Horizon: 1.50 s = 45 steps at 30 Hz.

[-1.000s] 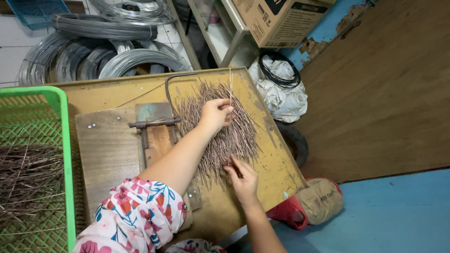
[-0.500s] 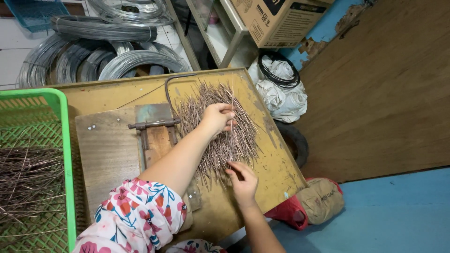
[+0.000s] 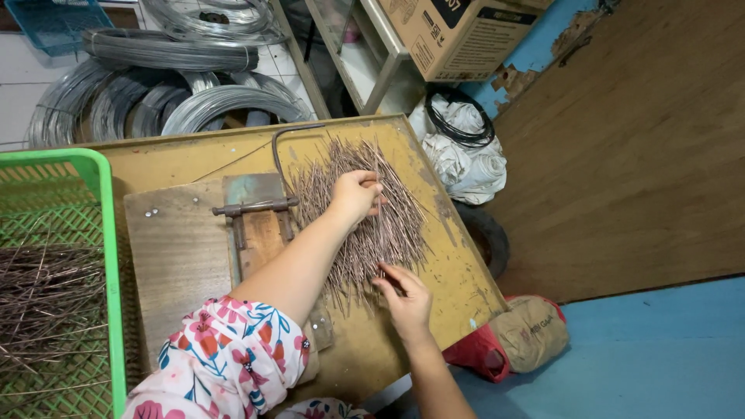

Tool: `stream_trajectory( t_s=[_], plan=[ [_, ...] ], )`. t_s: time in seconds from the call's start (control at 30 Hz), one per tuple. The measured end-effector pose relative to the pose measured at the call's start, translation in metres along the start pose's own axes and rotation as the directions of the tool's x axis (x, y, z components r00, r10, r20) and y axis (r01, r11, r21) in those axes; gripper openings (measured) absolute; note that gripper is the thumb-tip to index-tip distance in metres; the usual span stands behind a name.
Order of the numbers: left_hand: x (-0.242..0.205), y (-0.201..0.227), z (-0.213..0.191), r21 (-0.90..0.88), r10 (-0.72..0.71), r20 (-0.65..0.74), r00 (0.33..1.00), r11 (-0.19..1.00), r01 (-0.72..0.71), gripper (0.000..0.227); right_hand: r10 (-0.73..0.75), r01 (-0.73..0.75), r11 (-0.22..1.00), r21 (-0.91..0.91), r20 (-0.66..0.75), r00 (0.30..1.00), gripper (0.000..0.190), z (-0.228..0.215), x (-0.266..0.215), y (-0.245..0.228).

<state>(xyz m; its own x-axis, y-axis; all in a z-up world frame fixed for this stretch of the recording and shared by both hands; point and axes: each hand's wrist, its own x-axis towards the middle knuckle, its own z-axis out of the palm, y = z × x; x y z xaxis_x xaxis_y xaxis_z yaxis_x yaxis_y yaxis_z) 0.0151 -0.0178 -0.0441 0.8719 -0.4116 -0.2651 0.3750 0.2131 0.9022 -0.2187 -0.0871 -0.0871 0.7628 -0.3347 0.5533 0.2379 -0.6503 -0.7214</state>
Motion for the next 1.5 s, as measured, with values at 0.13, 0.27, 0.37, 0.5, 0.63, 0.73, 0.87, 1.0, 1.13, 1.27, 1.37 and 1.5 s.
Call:
stream_trajectory(
  t_s=[0.13,0.27,0.37,0.5,0.63,0.73,0.87,1.0,1.13,1.27,1.37,1.5],
  plan=[
    [-0.005,0.004,0.004,0.040,-0.023,0.032,0.999,0.999,0.022,0.038,-0.008,0.006,1.000,-0.030,-0.075,0.997,0.028,-0.002,0.002,-0.013],
    [-0.015,0.017,0.002,-0.011,0.005,0.030,1.000,1.000,-0.005,0.038,0.422,-0.393,0.877,0.278,-0.053,0.905,0.033,-0.001,0.009,-0.036],
    [-0.022,0.020,0.004,0.021,-0.003,0.073,0.997,1.000,0.001,0.037,0.728,-0.688,0.465,0.557,0.202,0.655,0.050,-0.001,0.011,-0.025],
    [-0.025,0.021,0.009,0.118,-0.004,0.172,0.985,0.993,-0.017,0.040,0.723,-0.774,0.350,0.528,0.372,0.581,0.049,-0.001,0.007,0.003],
    [-0.036,0.031,0.009,0.120,-0.014,0.211,0.977,0.993,-0.011,0.037,0.695,-0.785,0.299,0.542,0.440,0.569,0.041,0.002,-0.002,0.028],
    [-0.034,0.032,0.008,0.120,-0.015,0.224,0.974,0.993,-0.013,0.037,0.685,-0.780,0.246,0.576,0.466,0.560,0.032,0.008,-0.008,0.047],
    [-0.032,0.029,0.010,0.132,-0.004,0.223,0.975,0.991,-0.026,0.039,0.730,-0.780,0.299,0.549,0.395,0.558,0.028,0.011,-0.005,0.038],
    [-0.031,0.025,0.011,0.170,0.032,0.206,0.978,0.983,-0.068,0.037,0.787,-0.766,0.367,0.528,0.263,0.558,0.033,0.016,0.000,0.027],
    [-0.041,0.032,0.016,0.188,0.035,0.195,0.980,0.979,-0.073,0.035,0.762,-0.753,0.404,0.518,0.265,0.591,0.031,0.017,0.002,0.021],
    [-0.052,0.033,0.022,0.245,0.067,0.199,0.978,0.963,-0.115,0.036,0.703,-0.750,0.471,0.465,0.316,0.637,0.033,0.006,0.023,-0.004],
    [-0.074,0.040,0.030,0.253,0.090,0.213,0.973,0.957,-0.144,0.035,0.674,-0.718,0.489,0.495,0.307,0.671,0.036,-0.004,0.043,-0.016],
    [-0.078,0.055,0.039,0.545,0.330,0.286,0.900,0.716,-0.436,0.030,0.610,-0.649,0.553,0.523,0.277,0.743,0.037,-0.010,0.072,-0.005]
  ],
)
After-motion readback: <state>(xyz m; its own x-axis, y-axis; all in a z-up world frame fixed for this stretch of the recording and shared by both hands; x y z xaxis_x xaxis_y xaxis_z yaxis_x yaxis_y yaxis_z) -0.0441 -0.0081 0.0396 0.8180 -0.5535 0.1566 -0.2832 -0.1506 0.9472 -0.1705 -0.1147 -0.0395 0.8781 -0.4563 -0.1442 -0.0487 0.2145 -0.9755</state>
